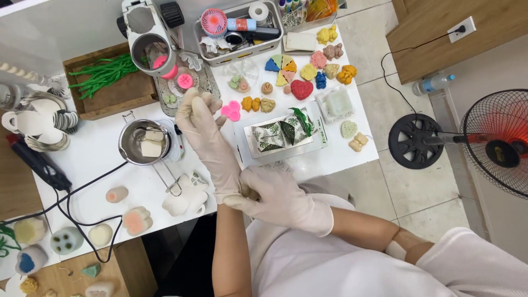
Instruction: Packaging and labeling hand-made candles at a production station.
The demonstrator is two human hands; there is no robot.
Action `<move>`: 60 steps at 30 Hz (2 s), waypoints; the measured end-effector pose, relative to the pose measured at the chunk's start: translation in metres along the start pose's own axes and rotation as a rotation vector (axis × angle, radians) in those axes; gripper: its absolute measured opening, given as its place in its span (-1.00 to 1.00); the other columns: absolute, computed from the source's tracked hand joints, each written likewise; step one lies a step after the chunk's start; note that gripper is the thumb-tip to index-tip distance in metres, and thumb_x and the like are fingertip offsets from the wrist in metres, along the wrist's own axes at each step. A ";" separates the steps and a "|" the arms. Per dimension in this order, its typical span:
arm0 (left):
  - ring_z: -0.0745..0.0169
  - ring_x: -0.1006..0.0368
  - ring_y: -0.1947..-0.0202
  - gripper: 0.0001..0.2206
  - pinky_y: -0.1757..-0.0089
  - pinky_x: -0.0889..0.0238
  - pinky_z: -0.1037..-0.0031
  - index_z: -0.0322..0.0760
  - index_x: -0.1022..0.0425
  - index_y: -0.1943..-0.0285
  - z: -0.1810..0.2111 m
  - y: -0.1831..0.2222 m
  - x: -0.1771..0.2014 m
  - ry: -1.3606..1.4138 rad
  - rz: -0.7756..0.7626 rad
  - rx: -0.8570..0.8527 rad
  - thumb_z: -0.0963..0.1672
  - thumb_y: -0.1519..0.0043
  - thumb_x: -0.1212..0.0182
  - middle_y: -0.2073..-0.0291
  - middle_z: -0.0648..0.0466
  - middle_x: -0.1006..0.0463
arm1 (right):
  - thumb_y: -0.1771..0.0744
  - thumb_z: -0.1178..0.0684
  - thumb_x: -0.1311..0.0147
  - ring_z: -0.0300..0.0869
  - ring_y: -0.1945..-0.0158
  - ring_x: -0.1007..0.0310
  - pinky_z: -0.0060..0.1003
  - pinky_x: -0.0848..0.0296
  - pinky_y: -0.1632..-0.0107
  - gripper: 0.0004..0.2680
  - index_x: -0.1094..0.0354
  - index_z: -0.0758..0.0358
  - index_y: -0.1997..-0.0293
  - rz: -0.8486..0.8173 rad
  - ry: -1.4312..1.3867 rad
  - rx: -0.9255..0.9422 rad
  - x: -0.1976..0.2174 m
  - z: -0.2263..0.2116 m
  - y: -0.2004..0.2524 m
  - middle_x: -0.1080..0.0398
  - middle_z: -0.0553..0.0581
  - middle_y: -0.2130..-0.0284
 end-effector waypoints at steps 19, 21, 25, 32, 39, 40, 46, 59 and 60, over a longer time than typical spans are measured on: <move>-0.14 -0.54 0.30 -0.75 0.25 -0.37 0.15 -0.33 -0.46 0.05 -0.075 0.046 0.019 -1.027 -0.494 0.002 -0.04 -0.41 0.00 0.27 -0.19 -0.60 | -0.34 -0.09 -0.08 0.11 0.23 -0.49 -0.02 -0.45 0.23 -0.81 -0.42 0.15 0.07 0.250 0.432 -0.265 0.045 0.086 -0.014 -0.45 0.21 0.31; -0.29 -0.49 0.26 -0.75 0.26 -0.34 0.06 -0.37 -0.47 0.06 -0.086 0.043 0.014 -1.018 -0.474 -0.182 -0.07 -0.41 0.01 0.22 -0.25 -0.58 | -0.34 -0.07 -0.07 0.15 0.20 -0.49 0.01 -0.45 0.21 -0.79 -0.39 0.16 0.02 0.263 0.462 -0.309 0.040 0.106 -0.017 -0.45 0.24 0.26; -0.26 -0.53 0.25 -0.75 0.22 -0.38 0.06 -0.32 -0.51 0.12 -0.099 0.034 0.009 -1.093 -0.477 -0.304 -0.07 -0.38 0.02 0.27 -0.21 -0.59 | -0.37 -0.05 -0.02 0.24 0.10 -0.46 0.08 -0.43 0.10 -0.81 -0.31 0.21 0.03 0.146 0.341 -0.375 0.012 0.147 -0.020 -0.44 0.34 0.17; -0.26 -0.52 0.23 -0.77 0.21 -0.36 0.12 -0.40 -0.48 0.13 -0.128 0.015 0.039 -0.829 -0.429 -0.046 -0.08 -0.30 -0.09 0.24 -0.24 -0.57 | -0.36 -0.08 0.00 0.18 0.17 -0.48 -0.05 -0.46 0.12 -0.81 -0.30 0.20 0.09 0.176 0.109 -0.424 -0.004 0.152 -0.025 -0.46 0.31 0.26; -0.24 -0.45 0.31 -0.79 0.22 -0.31 0.14 -0.41 -0.42 0.21 -0.147 0.011 0.048 -0.793 -0.470 -0.042 -0.10 -0.33 -0.09 0.34 -0.25 -0.52 | -0.35 -0.16 -0.01 0.04 0.21 -0.54 -0.11 -0.46 0.12 -0.80 -0.32 0.09 0.08 0.069 0.087 -0.625 -0.005 0.155 -0.031 -0.52 0.17 0.29; -0.26 -0.44 0.30 -0.78 0.22 -0.30 0.13 -0.42 -0.41 0.22 -0.151 0.011 0.049 -0.800 -0.468 -0.060 -0.10 -0.34 -0.09 0.35 -0.25 -0.51 | -0.35 -0.17 -0.02 0.03 0.24 -0.54 -0.13 -0.46 0.12 -0.79 -0.33 0.07 0.06 0.047 0.072 -0.680 -0.003 0.154 -0.031 -0.52 0.19 0.33; -0.29 -0.45 0.26 -0.80 0.24 -0.30 0.09 -0.37 -0.42 0.19 -0.152 0.020 0.044 -0.850 -0.425 -0.117 -0.09 -0.35 -0.07 0.34 -0.23 -0.52 | -0.33 -0.24 -0.09 -0.05 0.25 -0.53 -0.19 -0.45 0.11 -0.73 -0.34 0.01 -0.03 0.097 0.108 -0.863 0.006 0.149 -0.027 -0.48 0.15 0.37; -0.18 -0.48 0.24 -0.79 0.23 -0.33 0.15 -0.32 -0.43 0.24 -0.119 0.023 0.029 -0.890 -0.467 -0.223 -0.07 -0.34 -0.11 0.32 -0.13 -0.52 | -0.31 -0.03 -0.12 -0.17 0.30 -0.46 -0.29 -0.45 0.17 -0.78 -0.49 0.14 0.00 0.163 0.019 -0.546 0.007 0.152 -0.028 -0.47 0.04 0.31; -0.18 -0.48 0.24 -0.79 0.23 -0.33 0.15 -0.32 -0.43 0.24 -0.111 0.025 0.027 -0.890 -0.464 -0.223 -0.07 -0.34 -0.11 0.32 -0.13 -0.52 | -0.31 -0.03 -0.12 -0.17 0.30 -0.46 -0.29 -0.45 0.17 -0.78 -0.49 0.14 0.00 0.161 0.020 -0.544 0.009 0.146 -0.028 -0.47 0.04 0.31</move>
Point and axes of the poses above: each hand's wrist, its own y-axis away from the middle knuckle, its own x-axis out of the back of the hand, z = x × y, the point moved 5 cm from there along -y, towards the middle knuckle
